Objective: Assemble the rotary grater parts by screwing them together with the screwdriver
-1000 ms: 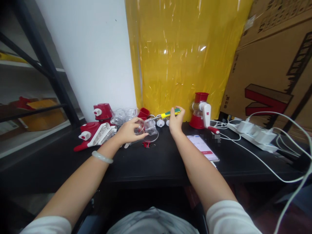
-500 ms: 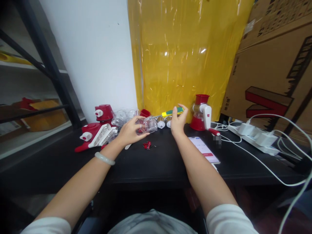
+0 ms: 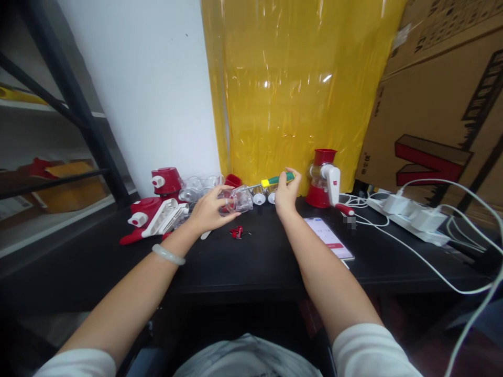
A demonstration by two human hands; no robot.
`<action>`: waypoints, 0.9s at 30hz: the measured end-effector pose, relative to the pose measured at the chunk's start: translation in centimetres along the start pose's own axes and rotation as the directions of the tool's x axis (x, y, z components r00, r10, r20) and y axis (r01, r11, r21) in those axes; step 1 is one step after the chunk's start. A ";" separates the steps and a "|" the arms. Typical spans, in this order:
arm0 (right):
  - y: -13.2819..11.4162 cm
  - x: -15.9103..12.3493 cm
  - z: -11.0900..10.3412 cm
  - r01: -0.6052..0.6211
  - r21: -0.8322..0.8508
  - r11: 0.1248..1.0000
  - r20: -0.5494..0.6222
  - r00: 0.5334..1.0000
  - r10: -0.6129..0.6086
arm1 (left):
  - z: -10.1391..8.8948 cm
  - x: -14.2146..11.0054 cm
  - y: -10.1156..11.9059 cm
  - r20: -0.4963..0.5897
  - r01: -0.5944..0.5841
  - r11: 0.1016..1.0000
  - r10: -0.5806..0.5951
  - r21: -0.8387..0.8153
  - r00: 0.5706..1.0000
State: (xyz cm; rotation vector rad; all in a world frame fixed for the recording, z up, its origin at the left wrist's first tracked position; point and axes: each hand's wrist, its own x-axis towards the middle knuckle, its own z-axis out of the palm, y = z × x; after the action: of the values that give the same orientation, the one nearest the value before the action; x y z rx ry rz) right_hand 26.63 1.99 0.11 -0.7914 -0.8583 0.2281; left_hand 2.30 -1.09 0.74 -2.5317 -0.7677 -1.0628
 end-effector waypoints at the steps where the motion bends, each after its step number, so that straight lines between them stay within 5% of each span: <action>1: 0.0 0.0 0.0 -0.005 0.002 1.000 0.000 1.000 0.005 | 0.0 0.0 0.0 0.001 0.005 1.000 -0.005 -0.005 1.000; 14: 0.2 0.1 -0.3 0.003 0.012 1.000 0.025 1.000 -0.003 | 0.0 -0.1 0.0 0.012 0.000 1.000 0.000 0.016 1.000; 22: -0.4 0.1 -0.9 0.041 -0.154 0.987 0.021 0.999 -0.039 | -0.6 0.0 0.6 0.042 0.069 0.997 -0.068 -0.022 0.997; 27: 0.2 0.5 -0.6 0.006 -0.079 0.997 0.057 0.998 -0.001 | -0.8 0.1 0.2 0.065 0.096 0.995 -0.094 -0.033 0.993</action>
State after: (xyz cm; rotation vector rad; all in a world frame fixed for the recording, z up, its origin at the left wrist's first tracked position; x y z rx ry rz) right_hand 27.47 2.09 0.01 -0.8601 -0.9265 0.2156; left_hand 1.98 -1.59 1.33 -2.5931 -0.9022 -1.0389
